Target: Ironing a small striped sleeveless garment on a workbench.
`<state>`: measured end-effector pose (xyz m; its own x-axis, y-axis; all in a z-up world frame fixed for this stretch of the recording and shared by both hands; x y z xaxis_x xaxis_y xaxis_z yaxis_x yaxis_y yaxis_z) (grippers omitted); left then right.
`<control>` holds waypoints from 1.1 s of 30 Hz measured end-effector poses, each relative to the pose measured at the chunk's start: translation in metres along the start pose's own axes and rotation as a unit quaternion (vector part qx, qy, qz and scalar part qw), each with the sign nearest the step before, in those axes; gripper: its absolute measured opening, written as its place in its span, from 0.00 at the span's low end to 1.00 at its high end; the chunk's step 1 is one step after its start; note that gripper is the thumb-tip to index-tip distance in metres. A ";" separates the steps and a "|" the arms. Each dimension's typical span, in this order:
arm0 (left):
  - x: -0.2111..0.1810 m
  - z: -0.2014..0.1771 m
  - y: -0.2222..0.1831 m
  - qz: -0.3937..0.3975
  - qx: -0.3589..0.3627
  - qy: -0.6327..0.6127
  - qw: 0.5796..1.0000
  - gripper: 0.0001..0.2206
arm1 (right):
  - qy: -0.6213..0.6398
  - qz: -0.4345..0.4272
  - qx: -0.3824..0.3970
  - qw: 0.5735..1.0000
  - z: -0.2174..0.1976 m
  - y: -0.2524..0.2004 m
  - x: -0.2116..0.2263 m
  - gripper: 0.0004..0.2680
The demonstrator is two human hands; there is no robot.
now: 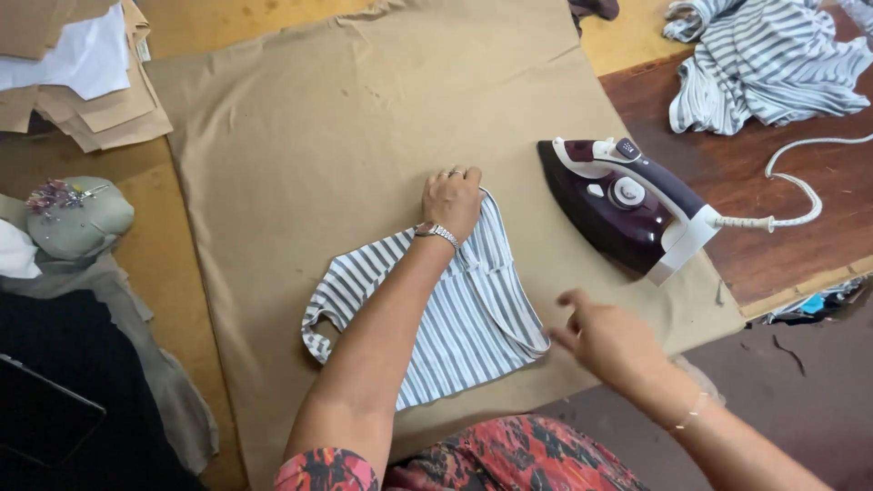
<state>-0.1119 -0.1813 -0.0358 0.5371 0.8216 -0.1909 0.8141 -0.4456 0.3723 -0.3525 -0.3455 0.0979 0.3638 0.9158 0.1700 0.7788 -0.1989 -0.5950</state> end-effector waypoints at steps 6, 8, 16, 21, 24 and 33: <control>0.007 -0.075 -0.016 -0.200 0.174 -0.113 0.958 0.32 | -0.247 -0.041 -0.338 0.907 -0.158 0.061 -0.042 0.28; 0.006 -0.085 -0.025 -0.263 0.261 -0.099 0.923 0.37 | -0.231 0.017 -0.264 0.936 -0.180 0.098 -0.039 0.33; 0.013 -0.066 -0.038 -0.210 0.194 -0.170 0.943 0.09 | 0.016 0.046 -0.084 0.995 -0.143 0.081 0.001 0.19; 0.011 -0.086 -0.029 -0.215 0.213 -0.156 0.940 0.12 | -0.081 0.056 -0.034 0.995 -0.091 -0.011 0.018 0.20; 0.012 -0.075 -0.024 -0.192 0.197 -0.167 0.947 0.13 | -0.107 0.060 0.004 0.992 -0.047 -0.030 0.015 0.20; 0.020 -0.127 -0.020 -0.159 0.139 -0.187 0.960 0.06 | -0.088 0.042 -0.059 0.993 -0.051 -0.005 0.067 0.21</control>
<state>-0.1459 -0.1105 0.0682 0.2518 0.7701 -0.5861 0.9494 -0.3141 -0.0048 -0.3058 -0.3007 0.1521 0.3428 0.9391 -0.0233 0.8072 -0.3071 -0.5041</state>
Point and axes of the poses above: each hand's wrist, its own y-axis towards the middle knuckle, its own z-axis out of the palm, x = y × z, the point moved 3 cm from there along y, towards the middle knuckle, and after that the axes turned 1 degree about x, right-handed, at the moved point
